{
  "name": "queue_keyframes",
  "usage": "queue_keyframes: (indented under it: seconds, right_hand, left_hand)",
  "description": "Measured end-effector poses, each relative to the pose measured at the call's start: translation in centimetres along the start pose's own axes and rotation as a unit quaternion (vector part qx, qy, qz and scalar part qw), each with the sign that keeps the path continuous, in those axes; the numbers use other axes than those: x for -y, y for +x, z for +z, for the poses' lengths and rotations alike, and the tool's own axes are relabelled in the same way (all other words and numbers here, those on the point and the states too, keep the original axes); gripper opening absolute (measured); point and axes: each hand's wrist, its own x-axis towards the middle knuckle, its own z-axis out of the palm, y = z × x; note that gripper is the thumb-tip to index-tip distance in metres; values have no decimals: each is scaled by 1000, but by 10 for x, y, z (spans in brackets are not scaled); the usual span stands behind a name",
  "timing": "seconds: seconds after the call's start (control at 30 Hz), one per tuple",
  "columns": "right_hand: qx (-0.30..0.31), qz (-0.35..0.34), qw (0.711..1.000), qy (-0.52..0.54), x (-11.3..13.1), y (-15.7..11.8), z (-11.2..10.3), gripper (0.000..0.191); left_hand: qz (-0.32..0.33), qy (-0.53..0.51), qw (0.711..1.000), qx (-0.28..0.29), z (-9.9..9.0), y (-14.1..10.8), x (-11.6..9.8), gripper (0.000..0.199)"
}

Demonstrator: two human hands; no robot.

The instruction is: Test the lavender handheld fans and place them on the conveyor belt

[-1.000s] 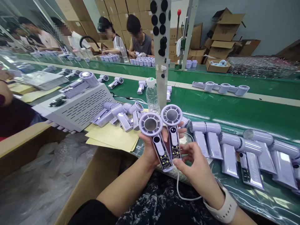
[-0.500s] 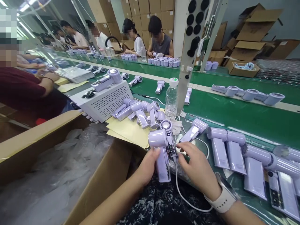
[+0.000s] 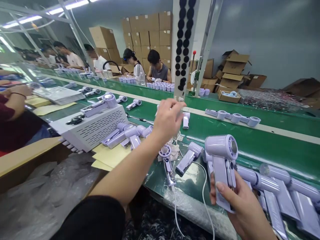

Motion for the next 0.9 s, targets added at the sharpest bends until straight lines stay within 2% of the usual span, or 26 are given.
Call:
queue_keyframes:
  seconds: [0.07, 0.13, 0.23, 0.3, 0.37, 0.43, 0.5, 0.57, 0.7, 0.8, 0.9]
  right_hand:
    - [-5, -20, 1000, 13, 5, -2, -8, 51]
    - [18, -34, 999, 1, 6, -4, -17, 46]
    - [81, -45, 995, -32, 4, -5, -31, 32]
    - [107, -47, 992, -48, 2, -5, -37, 27]
    - [106, -46, 991, -70, 2, -6, -39, 29]
    - [100, -43, 989, -101, 3, -6, -39, 31]
    - [99, -40, 986, -129, 5, -7, -36, 29]
    - [104, -36, 983, -145, 6, -7, -33, 27]
    - [110, -14, 982, -152, 2, -8, -27, 28]
    - [93, 7, 987, -131, -5, -8, -25, 31]
    - [78, 15, 992, -102, -8, -9, -25, 33]
  left_hand:
    - [16, 58, 998, -13, 18, 31, 20, 27]
    - [48, 58, 997, 7, 33, 53, 38, 22]
    - [88, 37, 995, -10, 45, 66, 50, 15]
    - [117, 10, 992, -49, 42, 60, 41, 17]
    - [160, -35, 983, -79, 32, 46, 19, 15]
    - [223, -67, 971, -61, 22, 28, -5, 9]
    - [267, -40, 962, -38, 18, 16, -19, 8]
    - [243, 4, 970, -28, 21, 16, -15, 12]
    - [115, 60, 992, -3, 32, 43, 26, 27]
    - [108, 75, 991, 36, 33, 61, 46, 21]
    - [120, 66, 989, 49, 32, 68, 51, 20]
